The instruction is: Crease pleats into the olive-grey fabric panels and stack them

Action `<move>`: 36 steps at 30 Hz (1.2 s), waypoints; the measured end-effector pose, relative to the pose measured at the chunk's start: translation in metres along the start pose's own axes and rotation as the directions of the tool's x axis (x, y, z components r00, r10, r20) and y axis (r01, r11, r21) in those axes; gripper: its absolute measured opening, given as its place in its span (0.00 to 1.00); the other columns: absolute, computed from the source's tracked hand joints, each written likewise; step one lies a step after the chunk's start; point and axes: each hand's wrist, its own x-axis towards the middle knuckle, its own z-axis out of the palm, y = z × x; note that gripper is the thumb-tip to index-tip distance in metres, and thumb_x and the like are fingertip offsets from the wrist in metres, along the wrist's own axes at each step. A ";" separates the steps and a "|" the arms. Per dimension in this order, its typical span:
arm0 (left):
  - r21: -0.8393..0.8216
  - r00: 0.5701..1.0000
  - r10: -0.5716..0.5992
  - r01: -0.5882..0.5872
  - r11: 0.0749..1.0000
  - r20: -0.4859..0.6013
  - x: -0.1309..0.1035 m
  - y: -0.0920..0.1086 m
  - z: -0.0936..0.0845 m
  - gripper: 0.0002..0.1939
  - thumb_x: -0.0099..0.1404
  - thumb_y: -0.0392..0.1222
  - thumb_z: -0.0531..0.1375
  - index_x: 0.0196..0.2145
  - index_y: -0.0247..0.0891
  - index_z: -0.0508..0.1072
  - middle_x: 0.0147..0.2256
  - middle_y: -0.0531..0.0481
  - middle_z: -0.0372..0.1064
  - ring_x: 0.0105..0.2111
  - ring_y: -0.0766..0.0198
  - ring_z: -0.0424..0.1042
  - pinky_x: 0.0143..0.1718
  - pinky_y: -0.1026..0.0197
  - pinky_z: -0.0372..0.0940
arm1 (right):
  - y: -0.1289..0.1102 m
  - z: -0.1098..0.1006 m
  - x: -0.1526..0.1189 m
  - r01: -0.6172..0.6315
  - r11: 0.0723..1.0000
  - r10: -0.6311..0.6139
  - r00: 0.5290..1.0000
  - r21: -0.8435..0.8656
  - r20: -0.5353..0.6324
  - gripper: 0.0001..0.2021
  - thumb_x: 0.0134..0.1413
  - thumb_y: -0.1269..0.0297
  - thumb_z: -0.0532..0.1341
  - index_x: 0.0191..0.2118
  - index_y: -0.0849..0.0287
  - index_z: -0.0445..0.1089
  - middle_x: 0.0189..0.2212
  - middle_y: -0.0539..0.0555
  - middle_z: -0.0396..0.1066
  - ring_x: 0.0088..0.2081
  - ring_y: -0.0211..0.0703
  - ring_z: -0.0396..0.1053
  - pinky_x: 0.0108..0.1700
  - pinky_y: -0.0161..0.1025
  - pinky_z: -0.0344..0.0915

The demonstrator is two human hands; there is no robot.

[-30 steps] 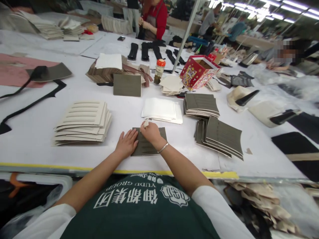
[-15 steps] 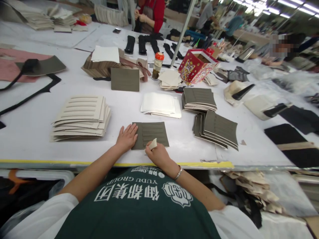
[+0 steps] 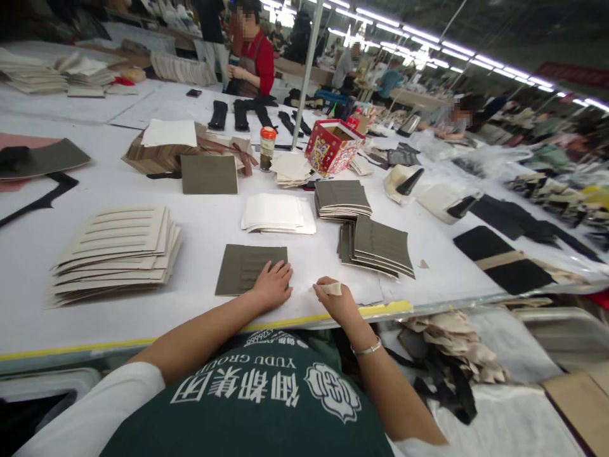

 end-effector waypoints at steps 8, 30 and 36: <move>-0.141 0.998 0.054 -0.056 0.988 -0.013 -0.089 -0.043 -0.027 0.21 0.63 0.42 0.48 0.54 0.42 0.63 0.56 0.50 0.60 0.56 0.62 0.57 0.59 0.53 0.47 | -0.028 0.011 0.027 0.058 0.955 -0.077 0.996 0.292 0.053 0.19 0.49 0.51 0.57 0.40 0.62 0.69 0.30 0.57 0.73 0.28 0.42 0.71 0.33 0.40 0.68; -0.066 0.964 -0.224 0.217 0.974 -0.141 -0.086 -0.058 -0.009 0.33 0.60 0.62 0.48 0.59 0.45 0.54 0.61 0.48 0.49 0.60 0.49 0.47 0.59 0.37 0.32 | -0.070 0.041 0.056 0.300 0.952 -0.242 0.853 -0.055 0.462 0.11 0.52 0.63 0.52 0.27 0.58 0.69 0.20 0.49 0.69 0.22 0.37 0.66 0.26 0.32 0.59; -0.086 0.993 -0.104 0.099 0.991 -0.053 -0.091 -0.077 -0.020 0.35 0.59 0.64 0.49 0.60 0.48 0.52 0.61 0.49 0.48 0.60 0.50 0.47 0.58 0.35 0.35 | -0.070 0.058 0.053 0.223 0.969 -0.246 0.895 0.103 0.372 0.12 0.54 0.59 0.51 0.30 0.56 0.69 0.23 0.49 0.69 0.24 0.38 0.67 0.27 0.33 0.62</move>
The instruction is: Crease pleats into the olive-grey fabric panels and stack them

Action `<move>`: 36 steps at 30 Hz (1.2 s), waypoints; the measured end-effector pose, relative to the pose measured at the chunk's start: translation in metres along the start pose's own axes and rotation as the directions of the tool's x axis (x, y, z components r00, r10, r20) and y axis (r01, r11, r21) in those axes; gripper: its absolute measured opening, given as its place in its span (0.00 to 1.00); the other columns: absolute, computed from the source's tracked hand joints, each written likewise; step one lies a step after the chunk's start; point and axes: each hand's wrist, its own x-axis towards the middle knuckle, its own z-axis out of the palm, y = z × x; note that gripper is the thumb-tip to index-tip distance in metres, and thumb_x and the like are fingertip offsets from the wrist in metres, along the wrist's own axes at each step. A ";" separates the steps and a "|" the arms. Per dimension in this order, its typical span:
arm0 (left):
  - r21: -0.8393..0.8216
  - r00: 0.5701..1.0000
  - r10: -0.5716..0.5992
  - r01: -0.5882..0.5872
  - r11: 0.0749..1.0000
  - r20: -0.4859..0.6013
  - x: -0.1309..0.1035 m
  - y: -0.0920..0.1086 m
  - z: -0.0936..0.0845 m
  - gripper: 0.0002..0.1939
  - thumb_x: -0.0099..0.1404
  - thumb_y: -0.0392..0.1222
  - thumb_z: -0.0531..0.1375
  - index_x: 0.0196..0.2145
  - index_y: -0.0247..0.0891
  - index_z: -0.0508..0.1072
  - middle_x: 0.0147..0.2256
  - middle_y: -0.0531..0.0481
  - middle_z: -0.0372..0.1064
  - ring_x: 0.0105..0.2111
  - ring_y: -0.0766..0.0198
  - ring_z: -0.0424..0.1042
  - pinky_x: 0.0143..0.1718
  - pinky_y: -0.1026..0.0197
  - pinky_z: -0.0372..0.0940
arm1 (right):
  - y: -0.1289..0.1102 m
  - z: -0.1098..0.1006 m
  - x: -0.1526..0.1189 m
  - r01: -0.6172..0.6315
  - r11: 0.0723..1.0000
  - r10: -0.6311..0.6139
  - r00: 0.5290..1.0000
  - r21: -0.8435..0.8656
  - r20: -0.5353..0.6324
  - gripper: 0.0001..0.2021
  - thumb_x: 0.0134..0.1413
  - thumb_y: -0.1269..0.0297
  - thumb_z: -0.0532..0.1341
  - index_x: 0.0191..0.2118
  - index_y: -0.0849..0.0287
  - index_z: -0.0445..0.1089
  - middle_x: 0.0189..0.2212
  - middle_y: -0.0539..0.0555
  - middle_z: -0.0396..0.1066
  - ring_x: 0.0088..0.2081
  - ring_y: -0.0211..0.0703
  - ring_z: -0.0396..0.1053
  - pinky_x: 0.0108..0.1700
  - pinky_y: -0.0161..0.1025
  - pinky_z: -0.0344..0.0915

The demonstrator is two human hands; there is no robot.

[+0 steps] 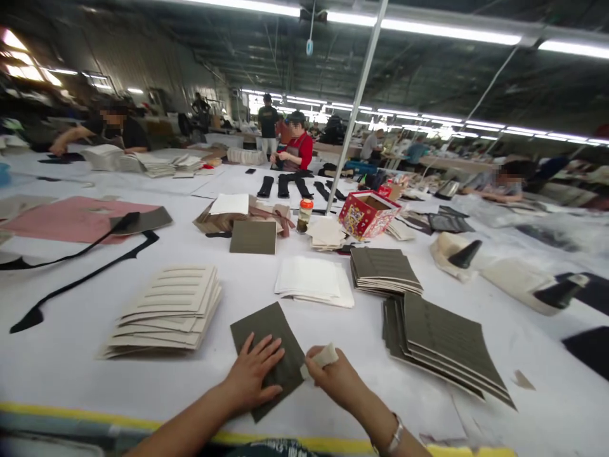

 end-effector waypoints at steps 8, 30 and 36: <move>0.105 0.990 -0.063 0.076 0.992 -0.125 0.000 0.007 0.016 0.32 0.60 0.62 0.49 0.58 0.45 0.57 0.61 0.47 0.49 0.61 0.49 0.44 0.58 0.37 0.33 | -0.030 0.017 0.055 0.131 0.890 -0.152 0.988 -0.437 -0.013 0.11 0.55 0.65 0.51 0.34 0.60 0.70 0.30 0.53 0.72 0.33 0.39 0.68 0.37 0.33 0.59; 0.078 0.985 -0.090 0.103 0.992 -0.149 0.002 0.006 0.018 0.35 0.57 0.64 0.51 0.57 0.44 0.58 0.60 0.47 0.51 0.61 0.49 0.44 0.59 0.39 0.30 | -0.044 0.026 0.099 0.091 0.815 -0.163 0.984 -0.573 -0.075 0.11 0.57 0.66 0.51 0.37 0.62 0.70 0.34 0.56 0.72 0.37 0.41 0.68 0.39 0.34 0.58; 0.082 0.975 -0.141 0.157 0.984 -0.169 0.001 0.005 0.018 0.38 0.55 0.65 0.52 0.58 0.44 0.57 0.61 0.48 0.48 0.61 0.47 0.42 0.59 0.39 0.31 | -0.030 0.011 0.037 0.053 0.886 -0.035 0.998 -0.460 0.048 0.10 0.55 0.66 0.52 0.31 0.60 0.69 0.27 0.52 0.72 0.30 0.37 0.68 0.34 0.32 0.59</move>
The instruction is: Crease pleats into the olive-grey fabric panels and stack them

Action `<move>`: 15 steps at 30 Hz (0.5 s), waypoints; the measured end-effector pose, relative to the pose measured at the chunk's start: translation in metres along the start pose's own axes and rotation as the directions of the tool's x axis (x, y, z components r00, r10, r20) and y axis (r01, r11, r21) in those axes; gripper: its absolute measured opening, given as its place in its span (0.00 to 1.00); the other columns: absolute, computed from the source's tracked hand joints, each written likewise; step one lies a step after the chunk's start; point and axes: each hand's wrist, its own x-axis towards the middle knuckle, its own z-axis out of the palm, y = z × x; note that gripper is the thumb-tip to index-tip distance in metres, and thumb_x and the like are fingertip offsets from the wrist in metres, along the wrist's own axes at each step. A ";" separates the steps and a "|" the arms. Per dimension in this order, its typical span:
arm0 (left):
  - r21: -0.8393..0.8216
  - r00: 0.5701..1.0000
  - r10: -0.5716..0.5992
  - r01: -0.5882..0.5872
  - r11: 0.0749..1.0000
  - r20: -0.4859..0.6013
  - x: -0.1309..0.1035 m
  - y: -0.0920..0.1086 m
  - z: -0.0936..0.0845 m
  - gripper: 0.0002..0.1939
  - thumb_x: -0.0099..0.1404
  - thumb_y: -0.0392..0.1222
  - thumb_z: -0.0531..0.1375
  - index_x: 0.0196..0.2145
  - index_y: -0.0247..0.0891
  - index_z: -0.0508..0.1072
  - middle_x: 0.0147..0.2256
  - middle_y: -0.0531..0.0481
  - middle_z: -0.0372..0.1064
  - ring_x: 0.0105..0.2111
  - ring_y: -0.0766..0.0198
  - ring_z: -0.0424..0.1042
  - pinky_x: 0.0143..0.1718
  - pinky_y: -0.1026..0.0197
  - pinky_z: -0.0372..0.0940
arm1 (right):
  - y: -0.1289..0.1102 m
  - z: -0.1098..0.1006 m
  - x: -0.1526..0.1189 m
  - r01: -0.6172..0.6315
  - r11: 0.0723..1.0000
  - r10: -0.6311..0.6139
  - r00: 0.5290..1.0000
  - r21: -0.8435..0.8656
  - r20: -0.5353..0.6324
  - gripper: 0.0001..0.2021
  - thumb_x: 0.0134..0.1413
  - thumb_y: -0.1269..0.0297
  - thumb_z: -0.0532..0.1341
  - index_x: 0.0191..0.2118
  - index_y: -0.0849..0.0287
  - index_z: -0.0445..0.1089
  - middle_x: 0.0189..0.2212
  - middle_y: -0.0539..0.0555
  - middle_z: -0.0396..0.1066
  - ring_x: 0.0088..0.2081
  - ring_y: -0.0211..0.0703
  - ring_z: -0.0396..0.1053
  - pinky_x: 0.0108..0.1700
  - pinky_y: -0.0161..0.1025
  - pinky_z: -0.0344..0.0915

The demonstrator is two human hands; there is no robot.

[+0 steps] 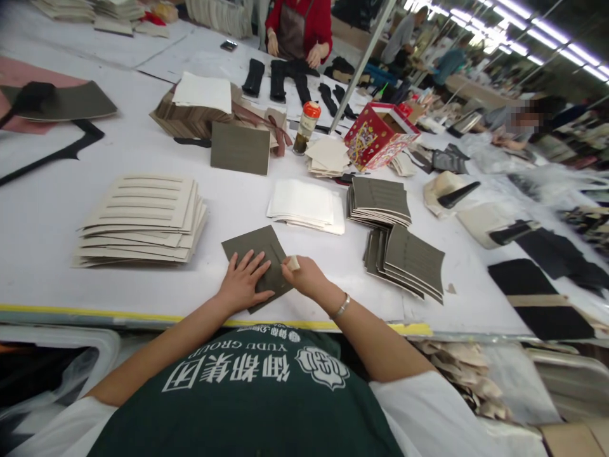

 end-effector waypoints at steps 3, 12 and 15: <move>-0.002 1.000 0.014 -0.014 1.000 0.021 0.000 -0.001 0.000 0.39 0.54 0.66 0.52 0.58 0.43 0.56 0.62 0.46 0.46 0.61 0.47 0.41 0.59 0.39 0.30 | 0.012 -0.001 -0.040 -0.096 0.982 0.082 0.992 0.162 0.092 0.09 0.54 0.65 0.53 0.31 0.59 0.69 0.23 0.50 0.70 0.24 0.35 0.68 0.29 0.31 0.60; 0.007 0.997 -0.041 0.040 0.999 0.058 0.001 -0.001 0.004 0.47 0.53 0.67 0.51 0.60 0.30 0.50 0.62 0.38 0.42 0.62 0.50 0.40 0.60 0.42 0.28 | -0.008 0.010 0.047 0.008 0.978 0.029 0.985 0.210 -0.172 0.10 0.57 0.64 0.51 0.34 0.58 0.68 0.32 0.53 0.72 0.31 0.37 0.70 0.33 0.31 0.63; 0.001 0.997 -0.043 0.043 0.999 0.070 0.001 -0.001 0.005 0.48 0.52 0.68 0.51 0.60 0.30 0.51 0.62 0.38 0.41 0.62 0.50 0.40 0.60 0.42 0.28 | -0.012 0.007 0.054 0.013 0.991 0.004 0.992 0.134 -0.123 0.10 0.56 0.65 0.51 0.33 0.60 0.68 0.28 0.53 0.72 0.29 0.36 0.69 0.32 0.31 0.61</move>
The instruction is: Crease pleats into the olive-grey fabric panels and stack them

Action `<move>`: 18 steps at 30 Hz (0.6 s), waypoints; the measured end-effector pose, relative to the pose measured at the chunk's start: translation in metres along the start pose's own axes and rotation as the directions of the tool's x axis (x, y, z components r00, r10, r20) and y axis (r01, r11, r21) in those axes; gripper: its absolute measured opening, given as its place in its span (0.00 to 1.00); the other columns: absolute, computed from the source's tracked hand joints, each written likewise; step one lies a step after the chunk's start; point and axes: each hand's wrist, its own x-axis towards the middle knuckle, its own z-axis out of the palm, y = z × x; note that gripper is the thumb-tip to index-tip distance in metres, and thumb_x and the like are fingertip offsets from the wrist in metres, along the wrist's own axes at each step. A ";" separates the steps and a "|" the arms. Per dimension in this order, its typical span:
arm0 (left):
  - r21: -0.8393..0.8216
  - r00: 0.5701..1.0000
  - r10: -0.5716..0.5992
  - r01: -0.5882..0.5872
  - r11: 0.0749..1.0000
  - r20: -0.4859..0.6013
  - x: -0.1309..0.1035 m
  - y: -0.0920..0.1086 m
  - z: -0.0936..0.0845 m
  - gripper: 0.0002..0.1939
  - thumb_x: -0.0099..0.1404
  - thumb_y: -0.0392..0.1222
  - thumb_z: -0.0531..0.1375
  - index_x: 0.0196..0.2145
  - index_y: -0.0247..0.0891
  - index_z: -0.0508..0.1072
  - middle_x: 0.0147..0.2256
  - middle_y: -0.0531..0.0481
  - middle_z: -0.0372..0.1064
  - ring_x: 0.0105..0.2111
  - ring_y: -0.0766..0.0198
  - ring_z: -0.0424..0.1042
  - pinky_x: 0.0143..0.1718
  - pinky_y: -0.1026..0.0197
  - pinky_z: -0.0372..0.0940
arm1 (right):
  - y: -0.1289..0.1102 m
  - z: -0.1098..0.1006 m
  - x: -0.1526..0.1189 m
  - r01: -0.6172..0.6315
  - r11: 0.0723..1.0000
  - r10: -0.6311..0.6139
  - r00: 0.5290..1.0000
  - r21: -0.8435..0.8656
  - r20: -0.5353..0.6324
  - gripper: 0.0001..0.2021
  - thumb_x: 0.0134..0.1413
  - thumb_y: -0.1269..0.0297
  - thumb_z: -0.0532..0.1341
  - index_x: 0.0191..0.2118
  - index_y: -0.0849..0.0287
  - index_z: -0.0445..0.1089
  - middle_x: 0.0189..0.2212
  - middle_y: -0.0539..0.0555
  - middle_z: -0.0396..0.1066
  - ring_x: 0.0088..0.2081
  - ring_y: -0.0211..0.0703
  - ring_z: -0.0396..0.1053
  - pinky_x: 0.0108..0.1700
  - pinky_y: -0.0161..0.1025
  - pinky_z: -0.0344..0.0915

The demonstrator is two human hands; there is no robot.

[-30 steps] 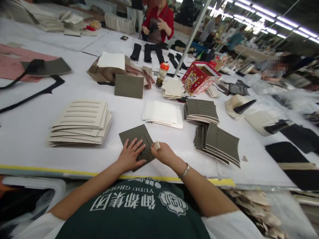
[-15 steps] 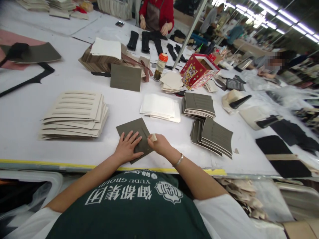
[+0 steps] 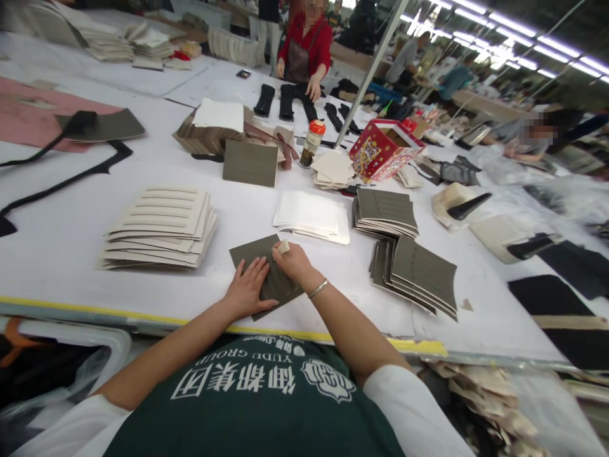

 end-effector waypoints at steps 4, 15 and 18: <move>-0.010 1.000 -0.001 0.001 1.000 -0.013 -0.003 -0.002 -0.001 0.48 0.52 0.68 0.51 0.60 0.30 0.49 0.63 0.38 0.40 0.62 0.50 0.39 0.60 0.42 0.29 | 0.009 -0.012 -0.047 -0.017 1.000 0.019 0.983 -0.014 0.183 0.09 0.54 0.67 0.51 0.30 0.59 0.67 0.21 0.48 0.69 0.24 0.34 0.66 0.30 0.29 0.59; -0.004 0.999 0.041 -0.041 0.999 -0.022 -0.009 -0.009 -0.002 0.49 0.52 0.71 0.50 0.61 0.34 0.50 0.62 0.39 0.42 0.62 0.48 0.41 0.60 0.40 0.34 | -0.009 -0.034 -0.045 -0.097 0.995 0.099 0.933 -0.024 0.346 0.11 0.50 0.65 0.53 0.22 0.61 0.67 0.13 0.50 0.66 0.16 0.35 0.63 0.21 0.30 0.56; 0.007 1.000 0.022 -0.022 1.000 -0.016 -0.010 -0.007 -0.004 0.49 0.51 0.71 0.49 0.61 0.34 0.50 0.63 0.38 0.40 0.62 0.48 0.40 0.60 0.42 0.35 | -0.010 -0.036 -0.015 -0.032 0.999 0.028 0.977 0.016 0.213 0.11 0.52 0.65 0.53 0.24 0.60 0.68 0.17 0.49 0.68 0.19 0.34 0.65 0.24 0.29 0.58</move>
